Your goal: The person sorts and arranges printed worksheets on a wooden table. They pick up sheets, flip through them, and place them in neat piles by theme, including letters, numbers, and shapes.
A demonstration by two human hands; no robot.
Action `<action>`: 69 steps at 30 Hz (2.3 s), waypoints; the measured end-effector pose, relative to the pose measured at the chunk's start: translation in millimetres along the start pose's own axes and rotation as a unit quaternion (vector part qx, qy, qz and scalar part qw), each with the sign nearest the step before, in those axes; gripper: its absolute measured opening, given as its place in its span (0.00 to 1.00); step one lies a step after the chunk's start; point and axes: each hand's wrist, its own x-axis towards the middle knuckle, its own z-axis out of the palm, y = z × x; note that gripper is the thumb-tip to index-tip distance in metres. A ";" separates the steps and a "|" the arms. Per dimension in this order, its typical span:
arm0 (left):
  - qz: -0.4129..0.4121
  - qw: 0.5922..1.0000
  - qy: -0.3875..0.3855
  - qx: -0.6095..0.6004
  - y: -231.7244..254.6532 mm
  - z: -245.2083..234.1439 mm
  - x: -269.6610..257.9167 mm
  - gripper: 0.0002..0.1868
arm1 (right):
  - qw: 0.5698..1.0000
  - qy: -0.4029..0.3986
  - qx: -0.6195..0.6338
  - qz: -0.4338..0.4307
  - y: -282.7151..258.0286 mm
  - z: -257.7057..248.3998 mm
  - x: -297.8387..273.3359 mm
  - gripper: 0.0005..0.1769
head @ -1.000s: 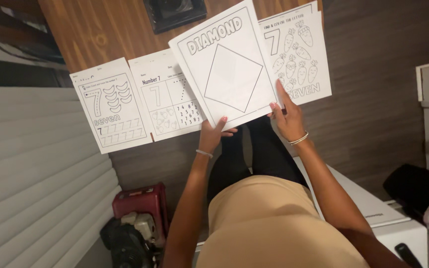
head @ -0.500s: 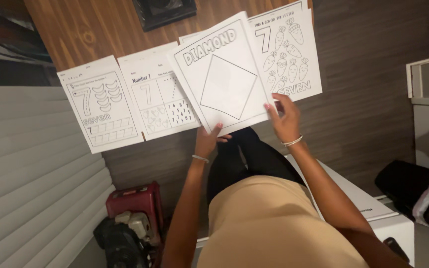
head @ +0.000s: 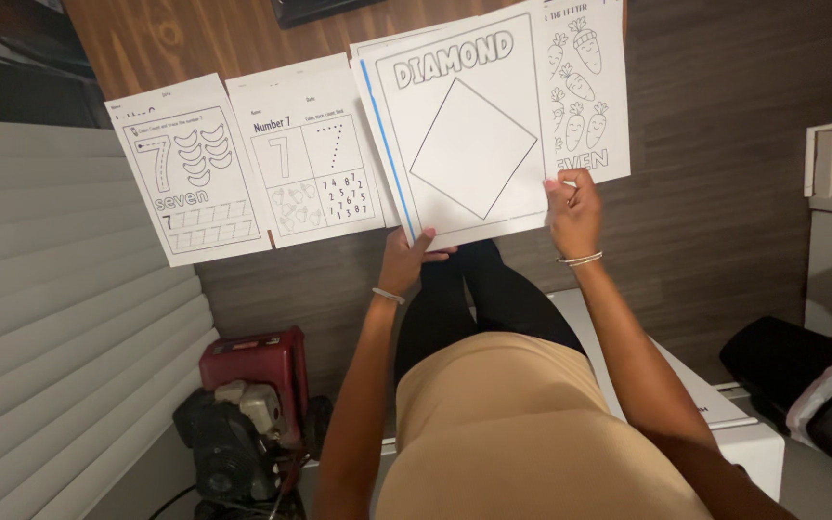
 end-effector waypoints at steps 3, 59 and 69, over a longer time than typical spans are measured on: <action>-0.010 1.000 0.001 0.001 3.0 0.3 1.7 0.25 | 0.999 0.018 -0.032 -0.009 2.5 -5.7 2.2 0.05; -0.014 0.956 0.266 -0.121 -47.2 -119.0 -33.2 0.18 | 0.983 0.152 -0.086 0.047 139.2 -165.2 104.9 0.05; -0.038 0.966 0.250 -0.047 -41.7 -107.2 -26.4 0.19 | 0.887 0.190 -0.387 -0.168 108.8 -157.9 95.0 0.09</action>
